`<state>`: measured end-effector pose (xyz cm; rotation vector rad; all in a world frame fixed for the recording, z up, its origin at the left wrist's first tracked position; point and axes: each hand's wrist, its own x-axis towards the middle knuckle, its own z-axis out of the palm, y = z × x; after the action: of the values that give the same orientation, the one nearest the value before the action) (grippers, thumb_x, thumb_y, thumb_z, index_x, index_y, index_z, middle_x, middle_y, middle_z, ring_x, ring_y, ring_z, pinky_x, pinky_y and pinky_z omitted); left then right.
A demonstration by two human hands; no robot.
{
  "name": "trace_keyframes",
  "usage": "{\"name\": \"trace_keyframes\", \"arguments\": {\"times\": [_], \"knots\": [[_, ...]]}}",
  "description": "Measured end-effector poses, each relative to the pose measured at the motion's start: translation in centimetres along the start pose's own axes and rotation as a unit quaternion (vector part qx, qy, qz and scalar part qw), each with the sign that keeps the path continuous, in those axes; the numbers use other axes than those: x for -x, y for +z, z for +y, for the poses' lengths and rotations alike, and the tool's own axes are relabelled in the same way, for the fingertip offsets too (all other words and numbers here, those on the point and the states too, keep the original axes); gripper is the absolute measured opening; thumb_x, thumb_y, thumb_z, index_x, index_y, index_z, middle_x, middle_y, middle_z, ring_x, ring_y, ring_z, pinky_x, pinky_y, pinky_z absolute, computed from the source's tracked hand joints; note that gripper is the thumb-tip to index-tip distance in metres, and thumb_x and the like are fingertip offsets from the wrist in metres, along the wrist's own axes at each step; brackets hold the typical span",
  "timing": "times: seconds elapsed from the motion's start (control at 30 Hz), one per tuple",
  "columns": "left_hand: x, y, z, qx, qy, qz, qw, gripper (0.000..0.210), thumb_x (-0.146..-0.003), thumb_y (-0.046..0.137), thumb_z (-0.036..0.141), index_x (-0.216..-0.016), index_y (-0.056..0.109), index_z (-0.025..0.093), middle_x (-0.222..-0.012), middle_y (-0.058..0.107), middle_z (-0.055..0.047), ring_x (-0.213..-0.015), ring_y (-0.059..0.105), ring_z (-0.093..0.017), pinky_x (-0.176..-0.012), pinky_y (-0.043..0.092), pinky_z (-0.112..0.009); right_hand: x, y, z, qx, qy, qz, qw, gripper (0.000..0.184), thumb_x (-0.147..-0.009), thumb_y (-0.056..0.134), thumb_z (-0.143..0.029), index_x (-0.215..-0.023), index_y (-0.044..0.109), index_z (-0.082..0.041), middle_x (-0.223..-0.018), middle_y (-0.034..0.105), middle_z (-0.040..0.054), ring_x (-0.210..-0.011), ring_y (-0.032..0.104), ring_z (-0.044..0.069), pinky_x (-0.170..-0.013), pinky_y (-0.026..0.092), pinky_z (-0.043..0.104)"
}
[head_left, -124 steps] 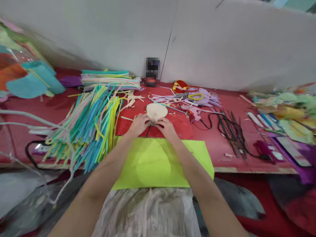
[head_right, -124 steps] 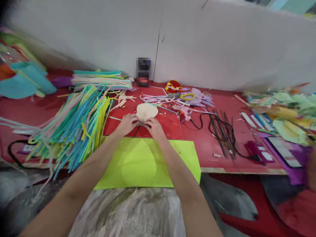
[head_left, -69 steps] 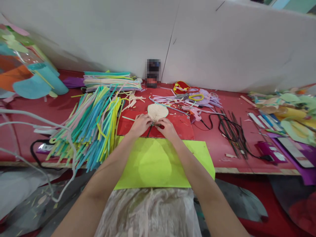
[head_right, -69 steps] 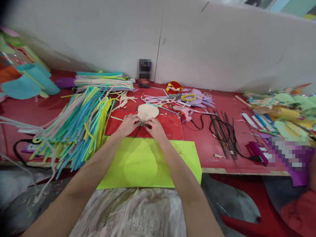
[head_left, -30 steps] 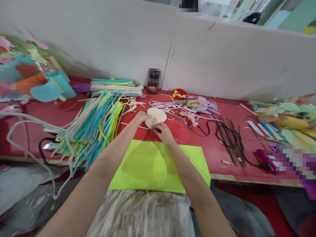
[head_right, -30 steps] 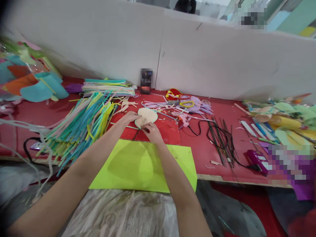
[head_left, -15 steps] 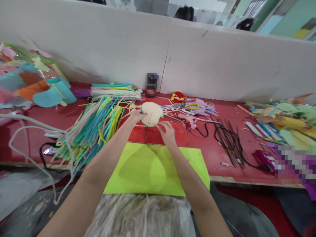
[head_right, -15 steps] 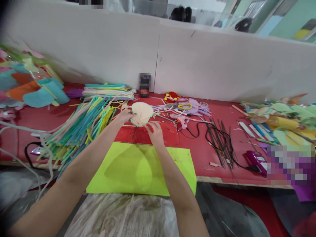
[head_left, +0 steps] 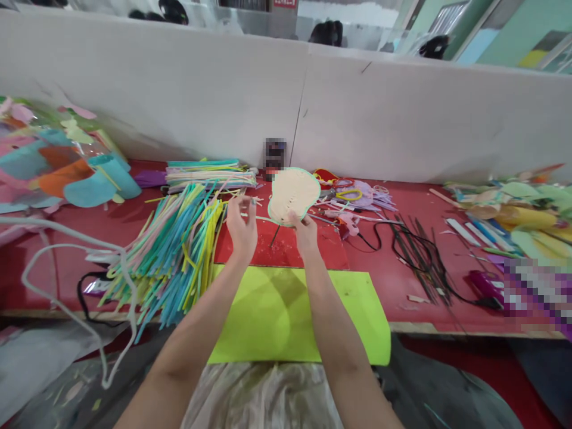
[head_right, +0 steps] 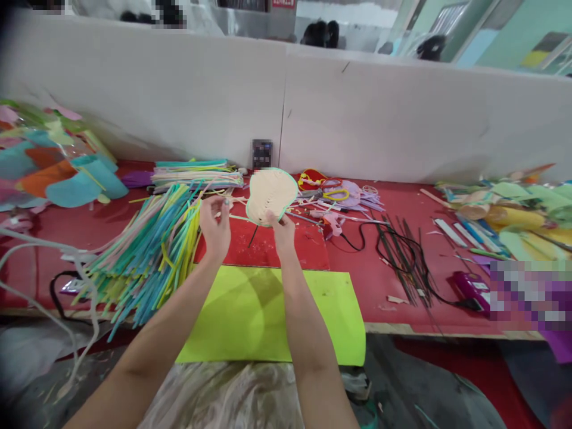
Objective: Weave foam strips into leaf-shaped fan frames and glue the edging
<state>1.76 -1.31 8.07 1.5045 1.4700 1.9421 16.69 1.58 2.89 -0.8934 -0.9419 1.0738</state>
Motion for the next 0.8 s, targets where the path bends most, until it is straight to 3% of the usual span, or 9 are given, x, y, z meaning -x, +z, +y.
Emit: {"name": "trace_keyframes", "arguments": {"times": [0.07, 0.17, 0.27, 0.4, 0.57, 0.8], "knots": [[1.9, -0.5, -0.2, -0.028, 0.002, 0.005, 1.000, 0.023, -0.086, 0.049, 0.037, -0.094, 0.058, 0.018, -0.090, 0.063, -0.006, -0.083, 0.059, -0.014, -0.082, 0.045, -0.028, -0.1, -0.4, 0.2, -0.026, -0.017, 0.033, 0.999, 0.031, -0.068, 0.067, -0.039, -0.091, 0.068, -0.019, -0.091, 0.070, 0.0010, -0.088, 0.062, 0.015, -0.083, 0.048, 0.031], [3.8, -0.1, -2.2, 0.002, -0.086, -0.073, 0.994, 0.025, -0.087, 0.046, 0.039, -0.089, 0.060, 0.018, -0.080, 0.065, -0.004, -0.076, 0.061, -0.015, -0.077, 0.047, -0.028, -0.2, -1.0, 0.4, -0.045, -0.021, 0.058, 0.997, 0.032, -0.067, 0.068, -0.039, -0.091, 0.067, -0.018, -0.092, 0.070, 0.0022, -0.090, 0.063, 0.016, -0.084, 0.049, 0.032], [4.2, 1.0, -4.7, 0.088, -0.200, -0.142, 0.965, 0.027, -0.082, 0.054, 0.038, -0.093, 0.062, 0.015, -0.088, 0.068, -0.008, -0.080, 0.064, -0.017, -0.078, 0.049, -0.031, 0.0, -1.2, 0.6, -0.041, 0.000, 0.057, 0.998, 0.034, -0.064, 0.071, -0.038, -0.091, 0.067, -0.017, -0.091, 0.071, 0.0029, -0.090, 0.063, 0.017, -0.084, 0.050, 0.033], [3.9, 1.9, -6.3, 0.216, -0.304, -0.165, 0.913, 0.033, -0.074, 0.063, 0.037, -0.097, 0.063, 0.013, -0.097, 0.069, -0.010, -0.088, 0.065, -0.020, -0.087, 0.049, -0.036, 0.6, -0.7, 0.8, -0.022, 0.008, 0.029, 0.999, 0.034, -0.065, 0.070, -0.037, -0.093, 0.068, -0.017, -0.093, 0.071, 0.0030, -0.091, 0.064, 0.018, -0.085, 0.050, 0.034], [4.1, 1.8, -6.5, 0.288, -0.311, -0.187, 0.886, 0.038, -0.068, 0.069, 0.037, -0.098, 0.063, 0.014, -0.098, 0.070, -0.009, -0.092, 0.065, -0.020, -0.094, 0.045, -0.039, 0.8, -0.6, 1.1, -0.020, 0.002, 0.011, 1.000, 0.033, -0.064, 0.071, -0.035, -0.090, 0.068, -0.016, -0.093, 0.071, 0.0034, -0.089, 0.064, 0.018, -0.087, 0.049, 0.035], [4.1, 1.9, -7.0, 0.263, -0.268, -0.178, 0.910, 0.031, -0.067, 0.070, 0.034, -0.091, 0.061, 0.017, -0.090, 0.069, -0.004, -0.087, 0.064, -0.016, -0.089, 0.046, -0.033, 0.7, -0.9, 1.1, -0.003, 0.016, -0.006, 1.000, 0.033, -0.063, 0.071, -0.036, -0.089, 0.068, -0.016, -0.093, 0.071, 0.0030, -0.088, 0.063, 0.018, -0.088, 0.047, 0.034]]}}
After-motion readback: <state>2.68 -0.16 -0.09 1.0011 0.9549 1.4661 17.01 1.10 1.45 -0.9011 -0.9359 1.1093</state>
